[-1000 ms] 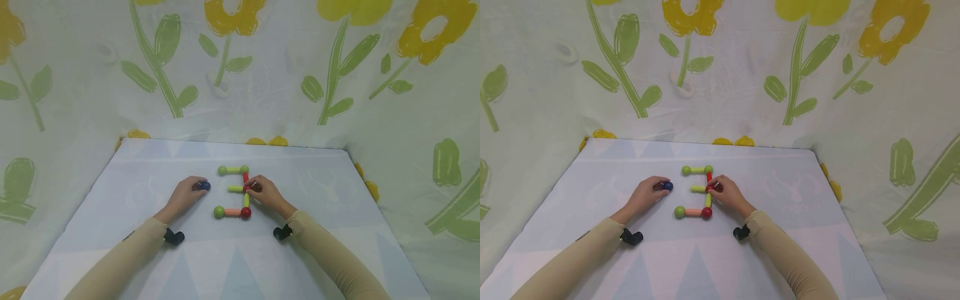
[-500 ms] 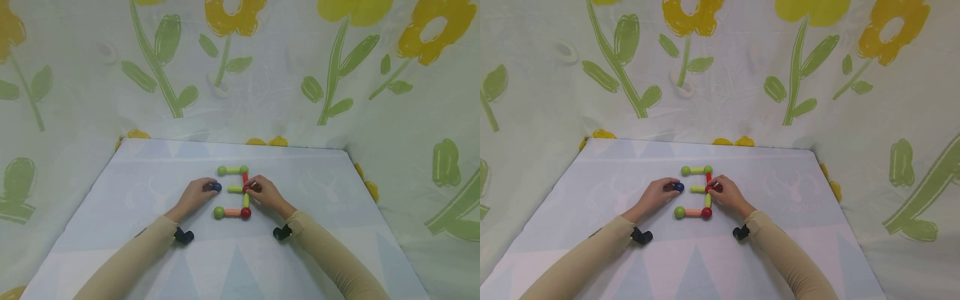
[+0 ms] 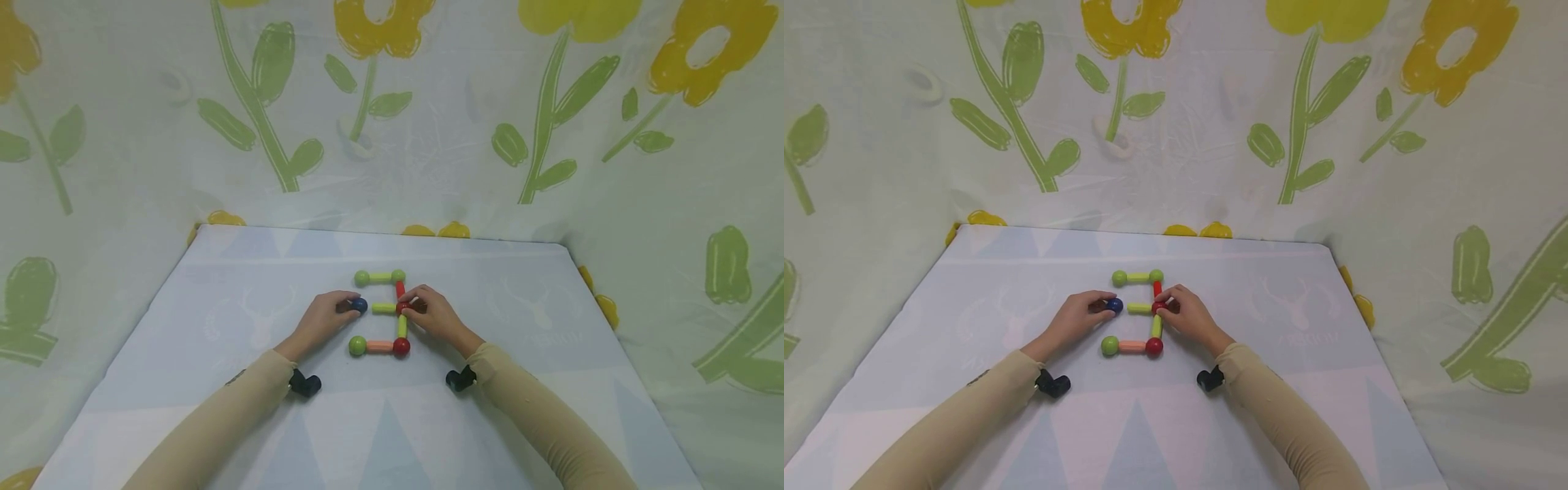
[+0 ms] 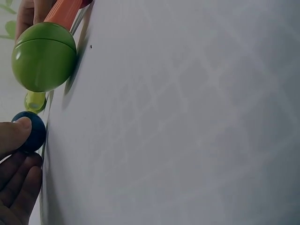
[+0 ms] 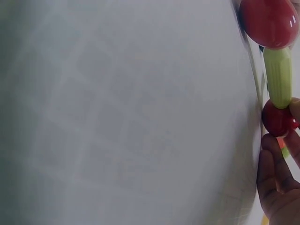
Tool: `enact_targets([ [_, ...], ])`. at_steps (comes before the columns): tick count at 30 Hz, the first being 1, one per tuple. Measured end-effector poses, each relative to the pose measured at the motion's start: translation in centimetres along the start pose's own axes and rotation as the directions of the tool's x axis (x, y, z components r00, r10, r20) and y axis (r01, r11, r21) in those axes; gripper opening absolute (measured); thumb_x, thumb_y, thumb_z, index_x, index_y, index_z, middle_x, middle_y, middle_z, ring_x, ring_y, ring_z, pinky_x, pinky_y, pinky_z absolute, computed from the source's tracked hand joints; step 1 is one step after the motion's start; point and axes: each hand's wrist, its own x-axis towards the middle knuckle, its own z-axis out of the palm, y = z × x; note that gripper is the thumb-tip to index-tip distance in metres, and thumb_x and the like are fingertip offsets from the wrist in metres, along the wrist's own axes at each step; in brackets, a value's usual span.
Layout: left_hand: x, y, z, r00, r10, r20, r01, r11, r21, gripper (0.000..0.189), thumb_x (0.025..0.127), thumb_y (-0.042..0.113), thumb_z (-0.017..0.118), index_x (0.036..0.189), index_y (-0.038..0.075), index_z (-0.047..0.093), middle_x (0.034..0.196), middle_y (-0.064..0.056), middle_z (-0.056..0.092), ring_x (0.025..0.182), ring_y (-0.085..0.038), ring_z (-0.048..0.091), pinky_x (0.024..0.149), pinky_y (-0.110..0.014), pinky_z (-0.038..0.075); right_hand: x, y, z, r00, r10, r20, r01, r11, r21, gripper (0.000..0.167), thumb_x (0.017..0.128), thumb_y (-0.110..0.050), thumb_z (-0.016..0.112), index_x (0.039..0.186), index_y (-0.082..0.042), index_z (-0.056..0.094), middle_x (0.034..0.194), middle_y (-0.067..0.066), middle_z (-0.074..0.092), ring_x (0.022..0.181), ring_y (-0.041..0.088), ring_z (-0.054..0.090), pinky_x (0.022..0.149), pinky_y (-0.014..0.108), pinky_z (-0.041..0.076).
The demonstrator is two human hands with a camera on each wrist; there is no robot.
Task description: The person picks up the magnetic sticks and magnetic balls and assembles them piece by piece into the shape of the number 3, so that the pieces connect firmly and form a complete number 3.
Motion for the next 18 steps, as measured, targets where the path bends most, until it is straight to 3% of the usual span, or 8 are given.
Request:
enact_targets([
  [11,0.24,0.31,0.59,0.999,-0.028,0.040,0.028,1.000,-0.006,0.042,0.090,0.017,0.079,0.130,0.008,0.068,0.117,-0.007,0.073,0.106,-0.021,0.068,0.097,-0.041,0.053,0.09,0.14,0.09,1.000,0.005,0.003,-0.005,1.000,-0.005,0.021,0.094,-0.013,0.074,0.114,-0.016,0.070,0.110,-0.001,0.062,0.095,0.015,0.062,0.083,0.030,0.055],
  [18,0.20,-0.01,0.88,1.000,-0.011,0.027,0.012,1.000,-0.011,0.042,0.091,0.018,0.078,0.130,0.007,0.068,0.116,-0.008,0.073,0.106,-0.022,0.069,0.097,-0.042,0.053,0.11,0.07,0.04,1.000,0.013,0.011,-0.013,1.000,-0.004,0.020,0.094,-0.013,0.073,0.114,-0.016,0.070,0.110,-0.001,0.061,0.096,0.015,0.062,0.083,0.030,0.055],
])
